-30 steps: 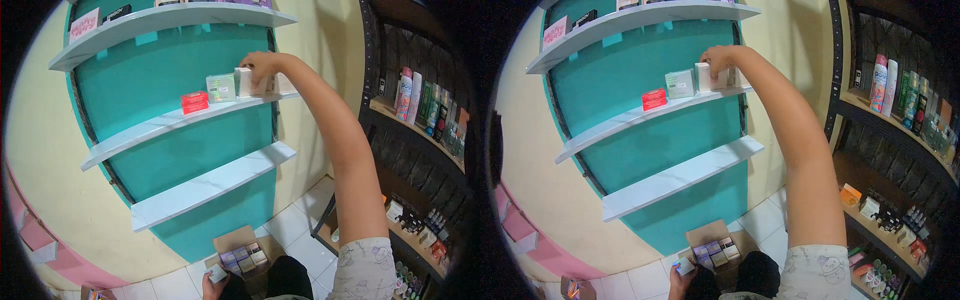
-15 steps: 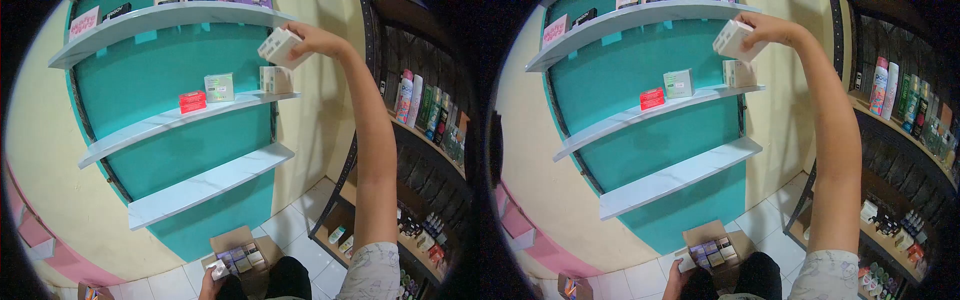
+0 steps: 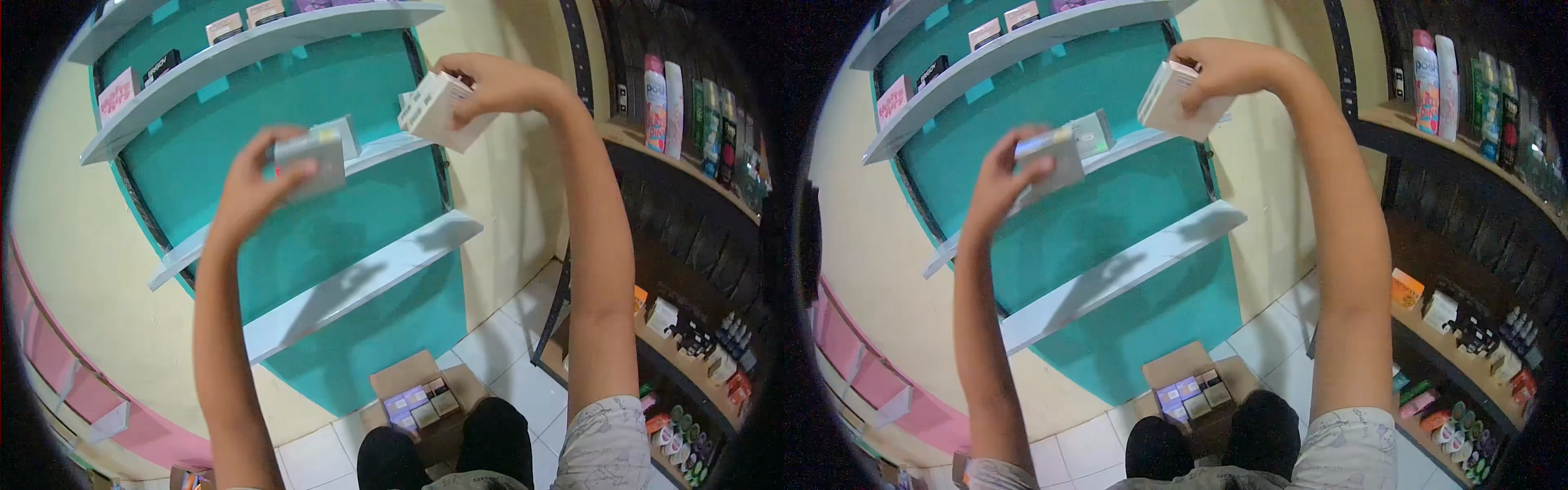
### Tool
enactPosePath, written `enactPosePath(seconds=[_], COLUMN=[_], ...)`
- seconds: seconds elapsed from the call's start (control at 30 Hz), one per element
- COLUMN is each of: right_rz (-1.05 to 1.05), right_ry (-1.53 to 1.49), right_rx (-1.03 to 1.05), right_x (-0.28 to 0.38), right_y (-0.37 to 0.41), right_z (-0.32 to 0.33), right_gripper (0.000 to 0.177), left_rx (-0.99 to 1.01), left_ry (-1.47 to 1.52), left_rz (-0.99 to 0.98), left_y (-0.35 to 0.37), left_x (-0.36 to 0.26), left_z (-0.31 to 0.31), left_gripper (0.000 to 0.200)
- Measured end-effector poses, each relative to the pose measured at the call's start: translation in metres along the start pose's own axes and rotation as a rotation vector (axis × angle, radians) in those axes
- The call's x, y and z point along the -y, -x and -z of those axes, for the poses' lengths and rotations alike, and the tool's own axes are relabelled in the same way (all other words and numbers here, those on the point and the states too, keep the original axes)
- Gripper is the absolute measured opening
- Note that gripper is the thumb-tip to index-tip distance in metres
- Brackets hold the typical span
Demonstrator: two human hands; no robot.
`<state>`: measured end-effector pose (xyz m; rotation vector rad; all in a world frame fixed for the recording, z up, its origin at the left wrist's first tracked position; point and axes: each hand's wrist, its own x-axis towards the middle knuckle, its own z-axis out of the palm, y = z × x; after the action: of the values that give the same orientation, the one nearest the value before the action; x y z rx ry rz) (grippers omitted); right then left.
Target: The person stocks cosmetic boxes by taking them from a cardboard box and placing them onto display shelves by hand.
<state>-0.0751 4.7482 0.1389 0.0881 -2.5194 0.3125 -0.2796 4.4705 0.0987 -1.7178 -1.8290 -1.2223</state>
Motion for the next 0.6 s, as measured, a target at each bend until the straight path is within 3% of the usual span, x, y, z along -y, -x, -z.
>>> enactPosePath(seconds=[0.03, 0.1, 0.23, 0.33, 0.4, 0.53, 0.6], right_rz=[0.017, -0.003, -0.138, -0.273, -0.31, -0.381, -0.361], right_ry=[-0.041, -0.12, -0.133, -0.123, -0.129, -0.08, -0.125], right_rx=[-0.002, 0.028, 0.071, 0.109, 0.106, 0.095, 0.095], right_x=[-0.004, -0.009, -0.013, -0.014, -0.017, -0.018, -0.022], right_y=[0.015, 0.046, 0.106, 0.14, 0.158, 0.183, 0.186], right_z=[-0.003, -0.009, -0.013, -0.008, -0.004, -0.004, -0.011], right_gripper=[0.061, 0.061, 0.061, 0.061, 0.06, 0.063, 0.066], left_rx=[0.019, 0.093, 0.245, 0.555, 0.613, 0.594, 0.621], left_ry=[-0.183, -0.27, -0.29, -0.246, -0.207, -0.259, -0.223], left_rz=[-0.146, -0.187, -0.025, 0.197, 0.26, 0.39, 0.34], left_y=[-0.027, -0.065, -0.107, -0.135, -0.149, -0.141, -0.142], left_x=[0.012, 0.023, 0.033, 0.047, 0.069, 0.045, 0.048], left_z=[0.004, 0.007, 0.002, 0.0, 0.0, -0.018, -0.019], left_gripper=[0.043, 0.042, 0.039, 0.028, 0.025, 0.026, 0.027])
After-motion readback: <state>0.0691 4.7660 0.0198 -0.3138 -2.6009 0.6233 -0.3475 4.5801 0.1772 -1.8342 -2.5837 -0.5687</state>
